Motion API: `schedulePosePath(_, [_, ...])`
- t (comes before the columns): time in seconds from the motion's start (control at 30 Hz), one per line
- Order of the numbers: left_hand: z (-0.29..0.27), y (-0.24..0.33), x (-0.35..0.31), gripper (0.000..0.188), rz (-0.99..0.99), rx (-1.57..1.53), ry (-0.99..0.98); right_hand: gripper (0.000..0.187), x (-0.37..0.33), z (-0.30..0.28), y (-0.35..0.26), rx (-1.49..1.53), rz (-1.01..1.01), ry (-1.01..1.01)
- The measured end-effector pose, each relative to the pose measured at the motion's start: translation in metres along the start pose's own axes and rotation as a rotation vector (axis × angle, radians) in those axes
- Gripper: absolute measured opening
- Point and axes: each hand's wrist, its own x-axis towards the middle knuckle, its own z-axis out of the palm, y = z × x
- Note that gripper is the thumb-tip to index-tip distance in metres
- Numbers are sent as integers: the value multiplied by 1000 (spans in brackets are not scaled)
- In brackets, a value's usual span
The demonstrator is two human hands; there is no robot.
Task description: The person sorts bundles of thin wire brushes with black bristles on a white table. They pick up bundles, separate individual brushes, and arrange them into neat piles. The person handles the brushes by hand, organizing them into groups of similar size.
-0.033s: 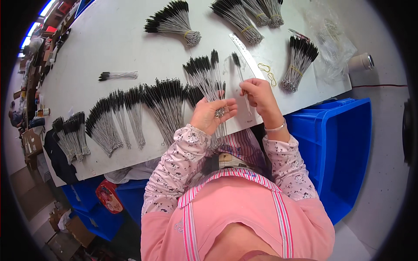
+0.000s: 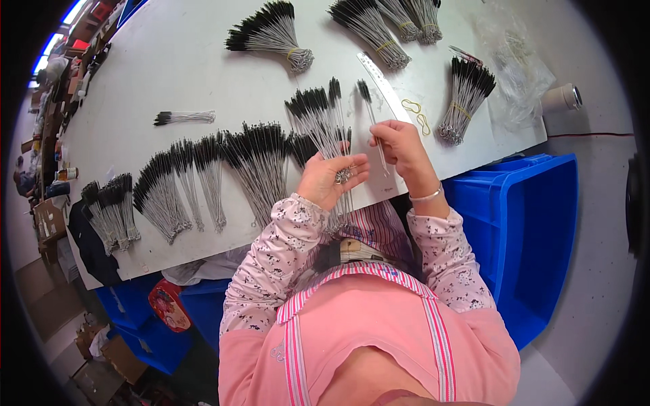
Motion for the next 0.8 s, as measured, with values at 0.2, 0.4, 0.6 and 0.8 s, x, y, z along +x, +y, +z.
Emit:
schedulePosePath(0.2, [4,-1,0,30,13,-13,20,12,16,19,-5,225,104,-113])
schedulePosePath(0.4, [4,2,-2,30,11,-17,-42,22,23,20,-4,292,252,-145])
schedulePosePath(0.6, [3,0,0,29,-6,-34,-48,20,26,17,3,289,222,-149])
schedulePosePath(0.8, [3,0,0,28,-10,-49,-43,14,25,21,4,261,154,-151])
